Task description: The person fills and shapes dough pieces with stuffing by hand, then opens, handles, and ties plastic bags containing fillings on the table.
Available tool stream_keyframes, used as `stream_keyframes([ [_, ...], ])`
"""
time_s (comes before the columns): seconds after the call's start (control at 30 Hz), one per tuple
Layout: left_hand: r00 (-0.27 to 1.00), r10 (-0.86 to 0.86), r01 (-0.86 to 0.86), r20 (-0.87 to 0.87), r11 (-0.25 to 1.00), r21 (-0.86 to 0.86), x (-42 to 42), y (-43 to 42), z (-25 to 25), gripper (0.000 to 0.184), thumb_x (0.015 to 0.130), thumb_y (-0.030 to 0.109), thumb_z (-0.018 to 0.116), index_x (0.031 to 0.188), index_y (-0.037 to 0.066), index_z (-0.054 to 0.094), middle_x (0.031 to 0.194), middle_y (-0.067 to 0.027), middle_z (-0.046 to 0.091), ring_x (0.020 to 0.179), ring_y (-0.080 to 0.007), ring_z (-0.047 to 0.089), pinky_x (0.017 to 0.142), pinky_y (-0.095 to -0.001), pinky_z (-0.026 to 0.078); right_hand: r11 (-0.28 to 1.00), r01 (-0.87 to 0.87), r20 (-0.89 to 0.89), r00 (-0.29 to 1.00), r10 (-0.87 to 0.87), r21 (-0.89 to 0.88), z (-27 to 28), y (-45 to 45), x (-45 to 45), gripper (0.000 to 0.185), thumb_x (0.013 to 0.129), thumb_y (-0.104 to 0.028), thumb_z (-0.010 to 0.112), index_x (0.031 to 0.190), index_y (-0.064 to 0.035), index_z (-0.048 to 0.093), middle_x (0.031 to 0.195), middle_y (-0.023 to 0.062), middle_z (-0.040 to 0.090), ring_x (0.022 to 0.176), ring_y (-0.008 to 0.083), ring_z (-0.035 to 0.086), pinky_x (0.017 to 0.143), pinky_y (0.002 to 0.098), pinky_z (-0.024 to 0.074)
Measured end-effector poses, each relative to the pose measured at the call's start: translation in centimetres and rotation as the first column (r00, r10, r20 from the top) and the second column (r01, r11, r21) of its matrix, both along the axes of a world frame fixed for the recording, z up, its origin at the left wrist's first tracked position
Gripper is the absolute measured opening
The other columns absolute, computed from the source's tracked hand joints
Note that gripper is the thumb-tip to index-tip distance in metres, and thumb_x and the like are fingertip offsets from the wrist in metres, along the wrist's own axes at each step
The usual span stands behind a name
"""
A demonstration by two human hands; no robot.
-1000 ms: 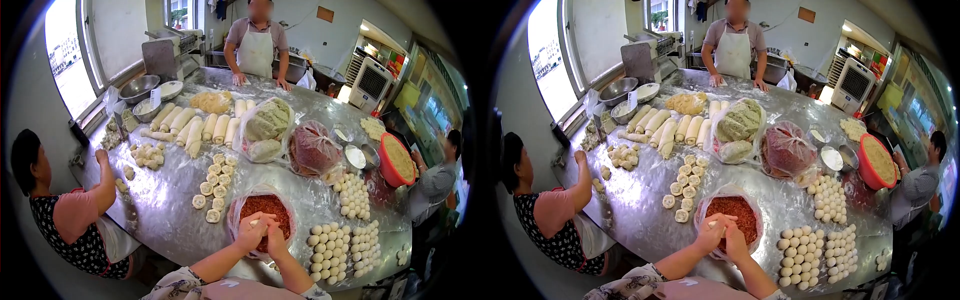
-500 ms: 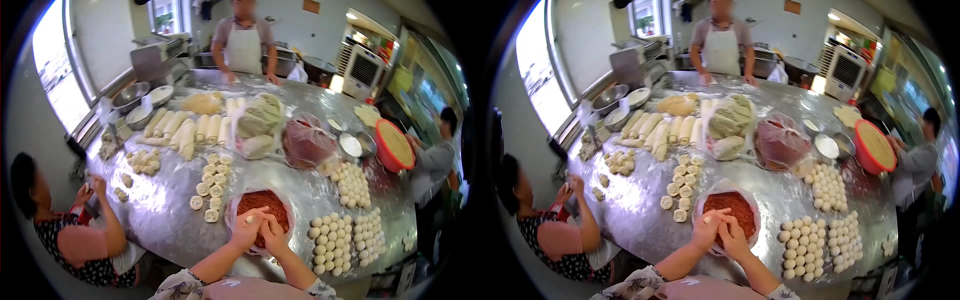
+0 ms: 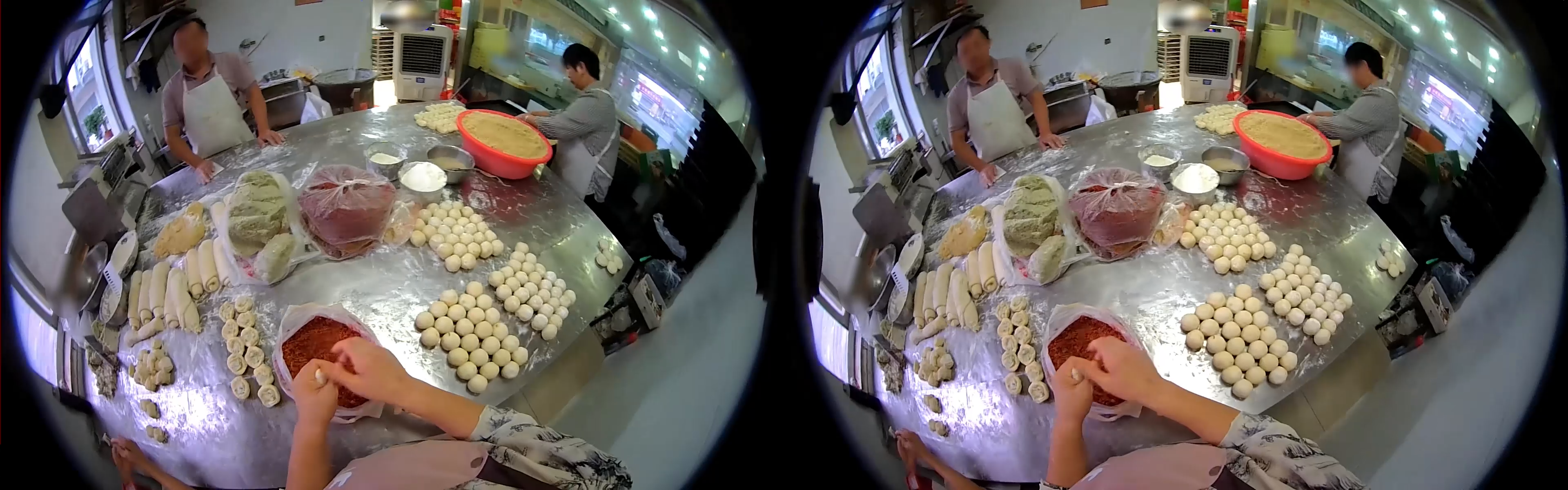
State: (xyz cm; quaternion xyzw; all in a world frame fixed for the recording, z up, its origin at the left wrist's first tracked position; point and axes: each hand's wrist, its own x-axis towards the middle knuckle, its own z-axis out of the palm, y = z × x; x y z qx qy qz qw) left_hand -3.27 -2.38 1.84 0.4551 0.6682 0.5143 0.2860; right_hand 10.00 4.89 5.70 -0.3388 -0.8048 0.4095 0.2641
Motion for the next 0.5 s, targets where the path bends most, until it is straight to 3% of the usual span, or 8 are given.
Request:
stream_keyframes([
  [0.03,0.982,-0.033,0.035,-0.185,0.999,0.007,0.5,0.1,0.3,0.005,0.082,0.000,0.060,0.087,0.002,0.061,0.080,-0.0118,0.063,0.075,-0.0232,0.061,0.068,-0.0346,0.047,0.987,-0.059,-0.075,0.995,0.071,0.150,-0.7,0.2,-0.2,0.033,0.088,-0.034,0.061,0.106,-0.0063,0.061,0.087,0.0123,0.061,0.084,0.0302,0.060,0.077,0.0374,0.0473],
  [0.07,0.986,-0.023,0.028,-0.167,0.999,0.030,0.8,0.3,0.1,0.008,0.082,0.000,0.060,0.089,0.002,0.061,0.083,-0.0128,0.063,0.077,-0.0235,0.061,0.069,-0.0346,0.047,0.948,-0.100,-0.136,0.980,0.147,0.303,-1.1,0.4,-0.2,0.033,0.086,-0.033,0.062,0.107,-0.0074,0.062,0.088,0.0118,0.060,0.087,0.0303,0.059,0.078,0.0377,0.0472],
  [0.1,0.989,-0.017,0.025,-0.149,0.998,0.052,0.9,0.2,-0.5,0.010,0.082,0.000,0.059,0.092,0.001,0.060,0.085,-0.0137,0.063,0.079,-0.0239,0.061,0.070,-0.0346,0.047,0.955,-0.114,-0.005,0.993,0.120,0.273,-0.2,-0.4,0.2,0.030,0.084,-0.028,0.064,0.107,-0.0087,0.063,0.090,0.0114,0.059,0.091,0.0304,0.057,0.078,0.0382,0.0467],
  [0.17,0.985,-0.097,0.108,-0.143,0.992,0.068,0.7,0.1,-0.6,0.021,0.081,-0.005,0.056,0.101,0.001,0.057,0.093,-0.0143,0.063,0.085,-0.0221,0.061,0.073,-0.0332,0.047,0.969,-0.115,-0.045,0.991,0.128,0.221,-1.0,-0.3,0.3,0.026,0.085,-0.026,0.063,0.106,-0.0097,0.063,0.088,0.0117,0.059,0.090,0.0305,0.057,0.078,0.0387,0.0463],
  [0.27,0.981,-0.168,0.177,-0.095,0.979,0.102,1.3,-0.1,1.0,0.025,0.077,-0.009,0.053,0.100,0.001,0.057,0.093,-0.0123,0.062,0.084,-0.0189,0.059,0.072,-0.0305,0.047,0.977,-0.146,-0.040,0.987,0.154,0.156,-1.6,-0.2,0.5,0.022,0.087,-0.023,0.061,0.103,-0.0093,0.063,0.086,0.0118,0.058,0.087,0.0309,0.058,0.078,0.0397,0.0457],
  [0.3,0.987,-0.159,0.158,0.001,0.979,0.128,1.3,0.1,0.4,0.025,0.073,-0.012,0.053,0.094,0.000,0.060,0.089,-0.0089,0.062,0.081,-0.0151,0.058,0.070,-0.0276,0.046,0.978,-0.162,-0.025,0.986,0.166,0.129,-1.5,-0.3,0.6,0.021,0.087,-0.022,0.061,0.103,-0.0091,0.063,0.086,0.0119,0.059,0.087,0.0310,0.058,0.078,0.0399,0.0457],
  [0.5,0.972,-0.235,0.232,-0.027,0.968,-0.100,1.4,-0.4,1.1,0.015,0.071,-0.007,0.054,0.081,-0.001,0.063,0.072,-0.0023,0.061,0.069,-0.0119,0.057,0.062,-0.0268,0.046,0.968,-0.199,0.066,0.979,0.191,0.154,-2.2,-0.5,0.7,0.017,0.086,-0.018,0.061,0.100,-0.0081,0.062,0.086,0.0117,0.059,0.086,0.0314,0.058,0.075,0.0400,0.0464],
])
